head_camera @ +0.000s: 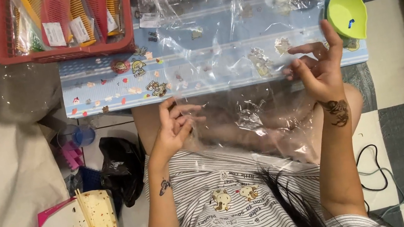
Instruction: Packaging individual hair accessories like combs and clips into clear plastic sleeves.
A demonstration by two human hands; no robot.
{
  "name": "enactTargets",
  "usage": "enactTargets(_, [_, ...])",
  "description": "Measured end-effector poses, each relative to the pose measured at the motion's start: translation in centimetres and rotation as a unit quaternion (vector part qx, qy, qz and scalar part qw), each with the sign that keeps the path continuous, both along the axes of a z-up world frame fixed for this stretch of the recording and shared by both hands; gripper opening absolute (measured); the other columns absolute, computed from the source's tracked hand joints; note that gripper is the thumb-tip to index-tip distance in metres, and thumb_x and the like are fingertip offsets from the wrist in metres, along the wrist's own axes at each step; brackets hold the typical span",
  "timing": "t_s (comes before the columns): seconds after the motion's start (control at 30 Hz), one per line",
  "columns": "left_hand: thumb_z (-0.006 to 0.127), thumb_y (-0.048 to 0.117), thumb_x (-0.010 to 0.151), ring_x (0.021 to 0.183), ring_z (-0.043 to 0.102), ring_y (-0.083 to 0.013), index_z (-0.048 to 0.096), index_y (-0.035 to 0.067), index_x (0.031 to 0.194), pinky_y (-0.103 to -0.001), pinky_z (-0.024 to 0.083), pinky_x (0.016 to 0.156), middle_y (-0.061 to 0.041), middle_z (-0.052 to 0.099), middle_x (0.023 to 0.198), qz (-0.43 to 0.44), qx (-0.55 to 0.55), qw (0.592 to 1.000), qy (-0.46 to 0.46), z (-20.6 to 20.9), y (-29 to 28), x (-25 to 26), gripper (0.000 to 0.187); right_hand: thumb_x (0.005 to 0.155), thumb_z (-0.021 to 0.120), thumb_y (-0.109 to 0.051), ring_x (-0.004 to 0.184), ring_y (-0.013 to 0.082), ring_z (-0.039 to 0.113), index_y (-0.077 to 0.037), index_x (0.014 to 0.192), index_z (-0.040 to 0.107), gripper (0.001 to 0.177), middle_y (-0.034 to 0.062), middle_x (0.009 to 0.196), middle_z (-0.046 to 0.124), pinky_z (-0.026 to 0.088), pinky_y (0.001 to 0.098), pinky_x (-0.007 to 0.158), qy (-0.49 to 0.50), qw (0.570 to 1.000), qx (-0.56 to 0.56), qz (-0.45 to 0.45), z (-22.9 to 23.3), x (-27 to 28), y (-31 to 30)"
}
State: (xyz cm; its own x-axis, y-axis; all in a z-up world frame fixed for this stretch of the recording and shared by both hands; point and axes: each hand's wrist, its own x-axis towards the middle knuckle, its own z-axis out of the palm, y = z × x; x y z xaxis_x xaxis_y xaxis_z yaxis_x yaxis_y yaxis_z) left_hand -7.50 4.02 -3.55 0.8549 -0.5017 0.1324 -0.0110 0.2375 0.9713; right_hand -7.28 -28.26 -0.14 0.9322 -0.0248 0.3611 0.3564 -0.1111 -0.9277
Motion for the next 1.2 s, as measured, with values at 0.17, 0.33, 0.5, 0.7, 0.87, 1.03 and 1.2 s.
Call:
enactTargets(0.17, [0.039, 0.035, 0.084, 0.101, 0.05, -0.0278, 0.002, 0.013, 0.126, -0.03, 0.039, 0.082, -0.021, 0.039, 0.118, -0.013, -0.014, 0.998, 0.053, 1.7, 0.3, -1.0, 0.06, 0.087, 0.039, 0.01, 0.072, 0.0278, 0.057, -0.011, 0.135, 0.006, 0.063, 0.0226, 0.1, 0.046, 0.052, 0.0329, 0.057, 0.012, 1.0, 0.007, -0.005, -0.5, 0.3, 0.0])
enactTargets(0.33, [0.048, 0.05, 0.077, 0.113, 0.034, -0.0381, -0.01, 0.012, 0.128, -0.043, 0.031, 0.086, -0.026, 0.029, 0.126, -0.017, 0.015, 1.0, 0.016, 1.6, -0.4, -2.0, 0.086, 0.086, 0.041, 0.01, 0.068, 0.0264, 0.056, -0.009, 0.135, 0.007, 0.063, 0.023, 0.098, 0.047, 0.052, 0.0333, 0.056, 0.013, 1.0, -0.007, -0.006, -0.7, 0.2, 0.0])
enactTargets(0.5, [0.064, 0.041, 0.07, 0.114, 0.026, -0.0443, -0.023, 0.016, 0.126, -0.045, 0.034, 0.081, -0.026, 0.003, 0.134, -0.046, 0.013, 0.999, -0.002, 1.9, -1.0, -2.7, 0.107, 0.086, 0.043, 0.011, 0.07, 0.0272, 0.056, -0.014, 0.136, 0.003, 0.07, 0.0234, 0.102, 0.045, 0.053, 0.0351, 0.058, 0.005, 1.0, -0.02, -0.019, -0.8, 0.1, 0.3])
enactTargets(0.7, [0.08, 0.038, 0.049, 0.117, 0.017, -0.0459, -0.029, 0.01, 0.124, -0.044, 0.034, 0.082, -0.027, -0.009, 0.133, -0.065, 0.063, 0.996, -0.008, 4.8, -0.4, -5.7, 0.136, 0.089, 0.04, 0.011, 0.072, 0.0278, 0.055, -0.016, 0.136, 0.002, 0.066, 0.0238, 0.105, 0.043, 0.053, 0.0362, 0.059, -0.016, 0.999, -0.018, -0.044, -0.8, 0.1, 0.1])
enactTargets(0.87, [0.061, 0.018, 0.068, 0.116, 0.018, -0.0507, -0.007, 0.008, 0.129, -0.047, 0.042, 0.08, -0.027, -0.005, 0.133, 0.012, 0.213, 0.971, -0.112, 7.5, -0.2, -6.4, 0.092, 0.089, 0.037, 0.009, 0.074, 0.0284, 0.056, -0.016, 0.135, 0.005, 0.062, 0.0225, 0.105, 0.043, 0.053, 0.0373, 0.063, -0.008, 0.999, -0.012, -0.031, 0.5, 0.4, 1.1])
enactTargets(1.03, [0.026, 0.007, 0.085, 0.116, 0.032, -0.0407, 0.022, 0.013, 0.131, -0.046, 0.04, 0.084, -0.019, 0.016, 0.133, 0.083, 0.189, 0.971, -0.125, 9.5, 0.6, -5.4, 0.046, 0.084, 0.041, 0.006, 0.075, 0.0282, 0.057, -0.015, 0.133, 0.006, 0.064, 0.0207, 0.106, 0.043, 0.053, 0.0391, 0.065, 0.014, 1.0, 0.014, 0.009, 2.0, 1.5, 2.1])
enactTargets(1.2, [0.025, 0.015, 0.091, 0.114, 0.044, -0.0208, 0.023, 0.025, 0.13, -0.039, 0.033, 0.095, -0.013, 0.019, 0.137, 0.056, 0.165, 0.977, -0.126, 12.9, 1.7, -4.8, 0.04, 0.087, 0.042, -0.007, 0.07, 0.0202, 0.056, -0.006, 0.125, 0.025, 0.042, 0.0218, 0.109, 0.045, 0.052, 0.0312, 0.067, 0.029, 0.999, -0.034, -0.022, 7.1, 1.7, 2.7])
